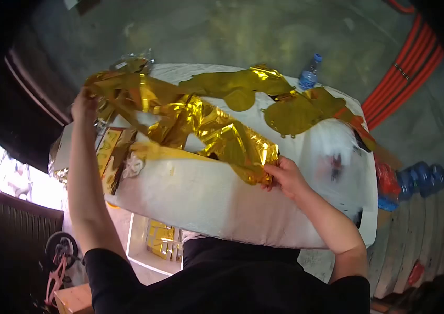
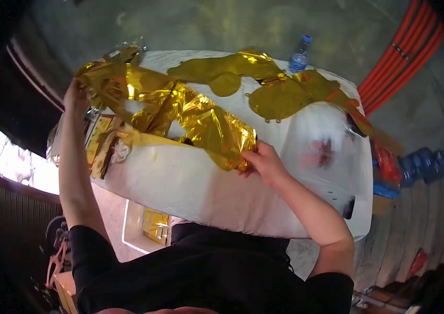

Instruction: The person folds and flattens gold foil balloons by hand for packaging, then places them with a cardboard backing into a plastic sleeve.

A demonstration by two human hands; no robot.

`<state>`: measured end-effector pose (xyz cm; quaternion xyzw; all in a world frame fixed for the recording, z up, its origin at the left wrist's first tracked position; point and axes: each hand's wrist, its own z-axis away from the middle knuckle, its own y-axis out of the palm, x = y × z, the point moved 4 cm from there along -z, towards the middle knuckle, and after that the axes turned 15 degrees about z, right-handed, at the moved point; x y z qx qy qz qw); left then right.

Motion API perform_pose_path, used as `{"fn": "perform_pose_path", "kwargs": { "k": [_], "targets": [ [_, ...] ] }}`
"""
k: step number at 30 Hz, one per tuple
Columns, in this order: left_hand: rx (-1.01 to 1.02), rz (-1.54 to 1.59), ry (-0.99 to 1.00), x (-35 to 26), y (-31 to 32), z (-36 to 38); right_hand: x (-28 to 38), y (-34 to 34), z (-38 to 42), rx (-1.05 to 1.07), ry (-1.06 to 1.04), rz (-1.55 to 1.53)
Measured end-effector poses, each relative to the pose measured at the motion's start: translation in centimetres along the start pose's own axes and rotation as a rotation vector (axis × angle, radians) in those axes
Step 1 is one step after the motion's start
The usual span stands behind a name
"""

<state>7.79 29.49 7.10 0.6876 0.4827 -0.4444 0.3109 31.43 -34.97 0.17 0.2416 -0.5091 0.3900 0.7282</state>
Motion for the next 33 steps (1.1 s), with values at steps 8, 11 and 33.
{"fn": "perform_pose_path", "kwargs": {
  "k": [8, 11, 33],
  "targets": [
    [-0.283, 0.906, -0.112, -12.0, 5.0, 3.9, 0.8, -0.5, 8.6, 0.040, -0.040, 0.457],
    [0.008, 0.864, -0.256, -17.0, 10.4, 9.2, 0.0, -1.4, 9.1, -0.096, -0.322, 0.984],
    [0.576, 0.678, -0.147, -21.5, 19.2, 26.7, 7.7, -14.9, -9.4, -0.930, -0.379, 1.245]
  ]
}}
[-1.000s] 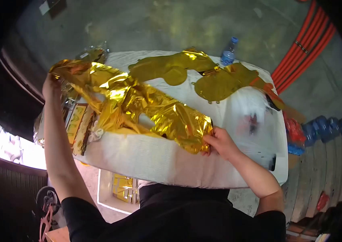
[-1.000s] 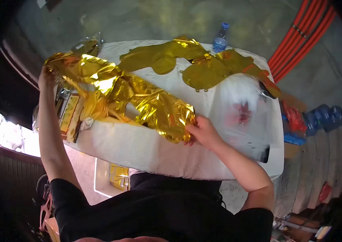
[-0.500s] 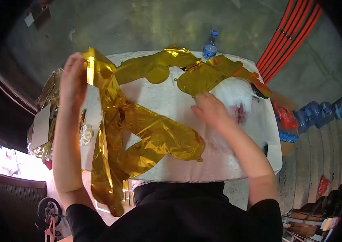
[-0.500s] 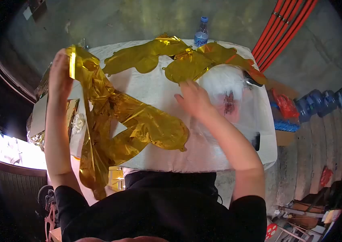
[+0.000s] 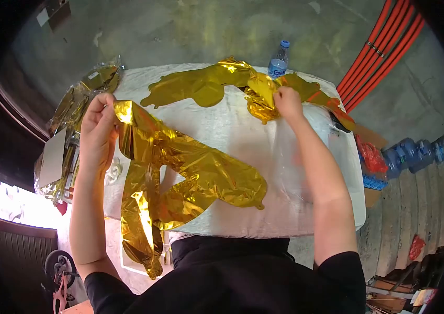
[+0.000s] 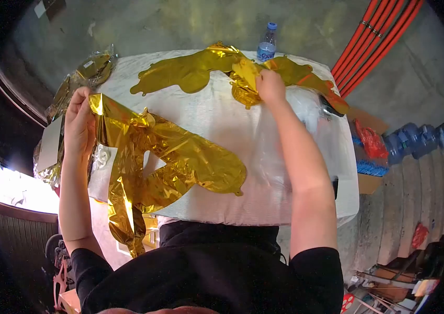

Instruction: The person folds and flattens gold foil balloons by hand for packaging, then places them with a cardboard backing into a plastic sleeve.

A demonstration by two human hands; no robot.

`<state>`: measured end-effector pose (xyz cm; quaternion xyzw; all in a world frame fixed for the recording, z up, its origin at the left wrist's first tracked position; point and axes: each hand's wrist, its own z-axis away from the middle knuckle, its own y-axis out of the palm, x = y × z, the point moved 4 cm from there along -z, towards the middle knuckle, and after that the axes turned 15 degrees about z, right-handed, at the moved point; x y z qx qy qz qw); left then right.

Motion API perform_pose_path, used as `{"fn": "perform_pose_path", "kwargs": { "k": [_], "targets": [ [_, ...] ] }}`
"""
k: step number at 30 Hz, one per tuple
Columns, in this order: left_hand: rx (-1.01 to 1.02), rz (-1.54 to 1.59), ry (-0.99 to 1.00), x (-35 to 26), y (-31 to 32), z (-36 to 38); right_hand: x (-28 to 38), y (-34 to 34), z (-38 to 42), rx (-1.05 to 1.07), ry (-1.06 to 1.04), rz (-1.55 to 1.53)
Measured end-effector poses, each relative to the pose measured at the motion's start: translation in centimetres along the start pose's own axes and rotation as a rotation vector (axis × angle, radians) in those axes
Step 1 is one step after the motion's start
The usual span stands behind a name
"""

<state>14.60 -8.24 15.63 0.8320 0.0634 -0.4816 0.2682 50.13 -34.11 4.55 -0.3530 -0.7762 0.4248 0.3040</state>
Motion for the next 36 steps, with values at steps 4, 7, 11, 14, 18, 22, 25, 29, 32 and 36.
{"fn": "perform_pose_path", "kwargs": {
  "k": [4, 7, 11, 14, 18, 22, 25, 29, 32, 36],
  "targets": [
    [-0.068, 0.019, 0.023, 0.2, -1.2, 0.4, 1.1, -3.6, 0.5, 0.014, -0.009, 0.028],
    [-0.075, 0.027, 0.072, 0.5, -1.3, 0.5, 2.5, -2.4, 2.0, 0.009, -0.241, 0.049],
    [0.075, -0.141, -0.028, 1.5, 4.3, 3.5, 10.3, -4.4, 7.3, 0.874, -0.102, -0.555],
    [0.310, -0.401, 0.079, 3.5, 8.6, 6.3, 15.0, -3.4, 12.3, 1.397, 0.093, -1.187],
    [0.639, -0.351, -0.416, 7.7, 10.5, 10.3, 18.4, -1.6, 15.2, 1.326, -0.140, -1.157],
    [0.612, -0.489, -0.110, 6.6, 7.6, 11.2, 18.2, -3.2, 14.0, 1.079, -0.381, -0.755],
    [0.143, -0.754, -0.001, 6.0, -0.3, 9.3, 16.7, -2.7, 13.2, 0.996, -0.376, -0.843],
    [-0.273, -0.908, -0.040, 6.9, -8.5, 7.9, 16.4, -3.6, 12.4, 0.861, -0.463, -0.884],
    [-0.293, -0.795, -0.205, 8.8, -10.7, 6.6, 16.9, -5.9, 12.2, 0.797, -0.451, -0.989],
    [-0.222, -0.296, -0.652, 9.8, -11.0, 5.6, 15.1, -6.1, 11.3, 0.822, -0.373, -0.874]
  ]
}}
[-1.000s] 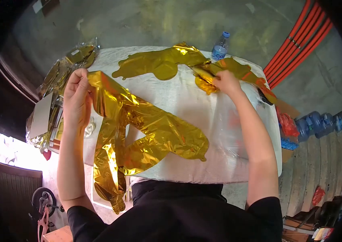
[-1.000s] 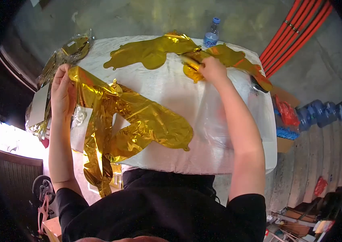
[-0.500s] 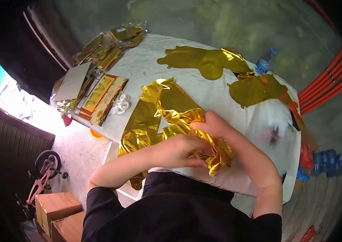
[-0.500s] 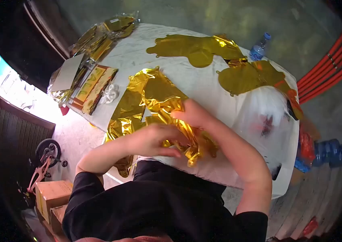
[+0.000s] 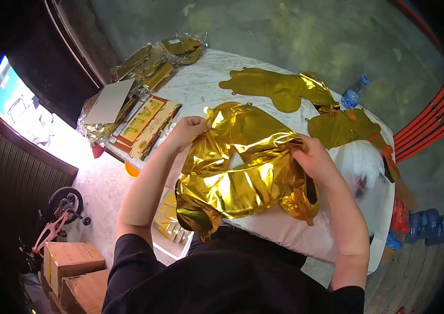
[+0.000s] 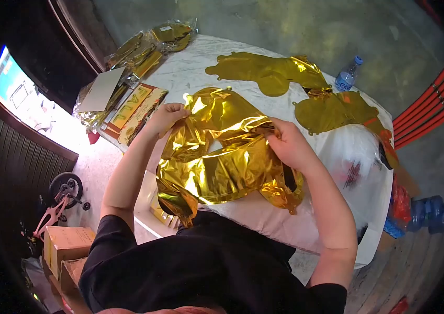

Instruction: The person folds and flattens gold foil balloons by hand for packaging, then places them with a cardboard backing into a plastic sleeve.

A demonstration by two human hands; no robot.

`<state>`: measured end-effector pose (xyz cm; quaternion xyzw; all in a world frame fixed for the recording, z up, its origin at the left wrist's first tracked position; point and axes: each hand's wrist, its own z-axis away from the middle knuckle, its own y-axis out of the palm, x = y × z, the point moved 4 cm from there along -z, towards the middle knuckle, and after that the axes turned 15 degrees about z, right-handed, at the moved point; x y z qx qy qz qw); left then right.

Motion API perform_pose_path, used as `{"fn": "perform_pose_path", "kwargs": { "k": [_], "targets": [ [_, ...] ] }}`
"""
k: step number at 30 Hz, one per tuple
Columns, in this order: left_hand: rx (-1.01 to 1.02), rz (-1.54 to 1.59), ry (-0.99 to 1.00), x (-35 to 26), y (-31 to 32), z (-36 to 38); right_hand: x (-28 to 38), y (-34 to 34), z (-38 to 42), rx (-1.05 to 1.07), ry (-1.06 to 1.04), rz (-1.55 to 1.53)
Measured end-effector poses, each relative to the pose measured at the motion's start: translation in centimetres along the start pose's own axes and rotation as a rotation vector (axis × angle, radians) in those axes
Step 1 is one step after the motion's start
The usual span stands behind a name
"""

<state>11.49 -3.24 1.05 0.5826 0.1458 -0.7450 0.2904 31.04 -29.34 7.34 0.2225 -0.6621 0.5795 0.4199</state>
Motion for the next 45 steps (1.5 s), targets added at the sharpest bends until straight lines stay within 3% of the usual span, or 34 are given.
{"fn": "perform_pose_path", "kwargs": {
  "k": [2, 4, 7, 12, 14, 16, 18, 20, 22, 24, 26, 27, 31, 32, 34, 36, 38, 40, 42, 43, 45],
  "targets": [
    [0.012, 0.080, 0.064, 0.0, 0.1, -0.6, 0.1, -1.2, 1.1, -0.119, -0.059, -0.027],
    [0.031, 0.219, 0.105, -0.2, 0.6, -0.9, -0.6, -2.3, 1.9, -0.075, 0.050, 0.028],
    [0.040, 0.151, 0.088, -1.6, 1.2, -1.3, -2.4, -2.6, 3.2, -0.062, 0.160, -0.030],
    [0.033, 0.174, 0.060, -2.8, 0.3, -2.7, -3.7, -4.7, 5.5, -0.159, 0.174, -0.036],
    [0.101, 0.267, 0.114, -3.9, -1.1, -3.4, -3.7, -6.8, 7.0, -0.262, 0.156, 0.049],
    [-0.032, 0.043, 0.138, -5.2, -3.0, -4.2, -4.0, -7.3, 8.3, -0.210, 0.229, -0.040],
    [-0.080, -0.099, 0.200, -7.7, -4.2, -5.6, -4.3, -7.8, 9.6, -0.286, 0.250, -0.039],
    [-0.200, -0.113, 0.349, -10.5, -5.2, -7.0, -5.2, -7.7, 10.8, -0.303, 0.271, -0.088],
    [-0.163, -0.042, 0.402, -13.0, -7.5, -10.5, -5.8, -7.3, 11.7, -0.329, 0.346, -0.161],
    [-0.117, 0.024, 0.454, -14.9, -7.5, -12.1, -7.6, -6.3, 12.2, -0.382, 0.324, -0.047],
    [-0.262, 0.038, 0.631, -18.1, -5.1, -12.1, -6.0, -4.7, 11.7, -0.307, 0.349, -0.068],
    [-0.408, -0.134, 0.687, -19.5, -3.6, -11.1, -5.9, -3.8, 11.4, -0.263, 0.386, -0.139],
    [-0.517, -0.246, 0.944, -19.7, -4.9, -15.6, -6.9, -2.0, 10.8, -0.273, 0.425, -0.174],
    [-0.515, -0.243, 0.948, -19.2, -5.5, -16.4, -6.6, -1.8, 10.8, -0.280, 0.406, -0.136],
    [-0.774, -0.206, 0.982, -19.0, -7.0, -16.2, -6.5, -1.8, 11.0, -0.287, 0.384, -0.095],
    [-0.779, -0.210, 0.982, -19.2, -7.2, -15.0, -6.4, -1.8, 11.9, -0.225, 0.414, 0.240],
    [-0.805, -0.267, 1.076, -19.8, -7.4, -13.9, -6.6, -1.8, 12.5, -0.187, 0.429, 0.281],
    [-0.790, -0.290, 1.001, -19.8, -8.1, -14.3, -6.3, -1.5, 12.5, -0.193, 0.405, 0.225],
    [-0.948, -0.698, 1.112, -20.0, -8.4, -14.5, -4.9, -1.4, 12.0, -0.255, 0.382, 0.286],
    [-0.951, -0.700, 1.108, -19.4, -8.5, -14.9, -3.7, -1.5, 11.7, -0.323, 0.360, 0.349],
    [-1.249, -1.018, 1.369, -18.6, -7.0, -14.5, -2.5, -1.7, 11.2, -0.341, 0.457, 0.481]
  ]
}}
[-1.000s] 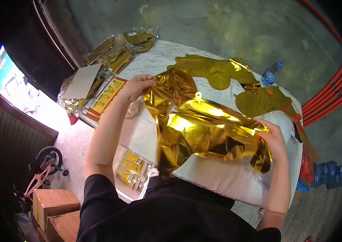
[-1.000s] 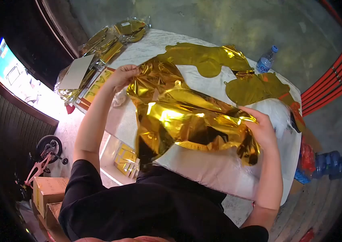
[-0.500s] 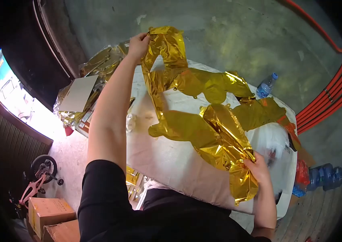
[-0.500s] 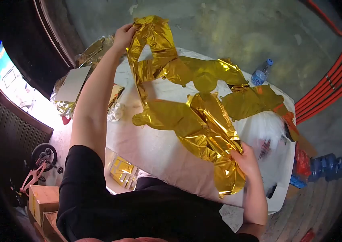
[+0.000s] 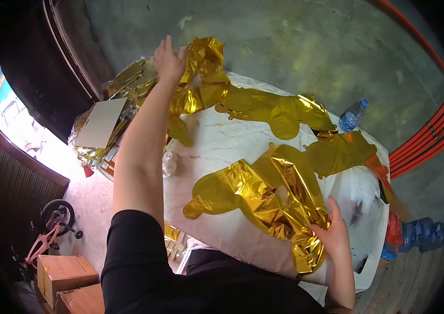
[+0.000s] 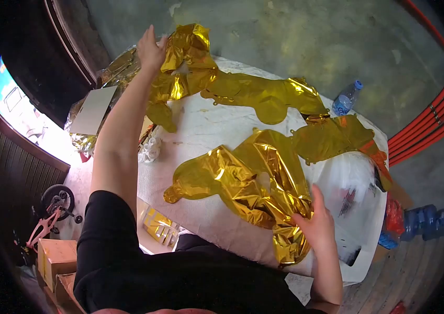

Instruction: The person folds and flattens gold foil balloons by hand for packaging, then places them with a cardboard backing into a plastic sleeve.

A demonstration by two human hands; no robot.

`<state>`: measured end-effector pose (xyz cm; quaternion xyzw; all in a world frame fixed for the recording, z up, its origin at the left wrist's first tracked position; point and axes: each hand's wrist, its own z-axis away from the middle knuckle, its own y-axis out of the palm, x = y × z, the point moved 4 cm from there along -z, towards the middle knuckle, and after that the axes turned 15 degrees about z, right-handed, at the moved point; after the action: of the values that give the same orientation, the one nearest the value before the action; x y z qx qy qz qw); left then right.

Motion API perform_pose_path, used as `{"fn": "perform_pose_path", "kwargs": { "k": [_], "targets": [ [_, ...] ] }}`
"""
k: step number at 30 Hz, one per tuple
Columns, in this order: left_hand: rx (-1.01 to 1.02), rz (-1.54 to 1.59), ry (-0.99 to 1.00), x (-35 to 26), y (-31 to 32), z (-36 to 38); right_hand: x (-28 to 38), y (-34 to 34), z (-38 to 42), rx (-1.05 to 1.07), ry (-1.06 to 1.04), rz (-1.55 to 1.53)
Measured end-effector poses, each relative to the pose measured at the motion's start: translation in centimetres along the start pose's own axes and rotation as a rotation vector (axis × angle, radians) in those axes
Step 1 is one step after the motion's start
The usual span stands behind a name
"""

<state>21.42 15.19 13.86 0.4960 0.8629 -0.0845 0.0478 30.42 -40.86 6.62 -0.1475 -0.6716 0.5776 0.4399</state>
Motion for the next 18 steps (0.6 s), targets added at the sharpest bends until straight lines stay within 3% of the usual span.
{"fn": "perform_pose_path", "kwargs": {
  "k": [1, 2, 3, 5, 7, 8, 10, 14, 18],
  "targets": [
    [0.004, 0.001, 0.000, -0.8, -0.6, 0.2, 0.1, -0.2, -0.1, -0.033, 0.081, 0.141],
    [0.267, 0.119, -0.051, -2.1, -1.2, 0.8, 0.7, -0.5, -0.1, -0.168, -0.016, 0.212],
    [0.531, 0.235, -0.101, -3.4, -1.8, 1.7, 0.5, -0.4, -0.3, -0.164, -0.013, 0.209],
    [1.077, 0.439, -0.568, -4.9, -2.1, 5.3, 1.6, -0.6, -0.4, -0.318, -0.316, 0.430],
    [1.430, 0.326, -0.320, -4.8, -1.8, 9.5, 2.4, 0.5, -0.6, -0.206, -0.319, 0.301],
    [1.432, 0.327, -0.317, -5.0, -2.6, 11.0, 3.3, 1.5, -0.7, -0.146, -0.396, 0.298],
    [1.257, 0.006, -0.052, -5.6, -4.2, 12.8, 4.7, 3.4, -0.9, -0.088, -0.467, 0.295],
    [1.460, 0.003, -0.254, -3.4, -3.8, 14.1, 5.2, 8.3, -1.4, 0.091, -0.583, 0.323],
    [1.514, -0.201, -0.244, -1.2, -2.9, 13.1, 5.3, 9.2, -1.9, 0.163, -0.671, 0.373]
  ]
}}
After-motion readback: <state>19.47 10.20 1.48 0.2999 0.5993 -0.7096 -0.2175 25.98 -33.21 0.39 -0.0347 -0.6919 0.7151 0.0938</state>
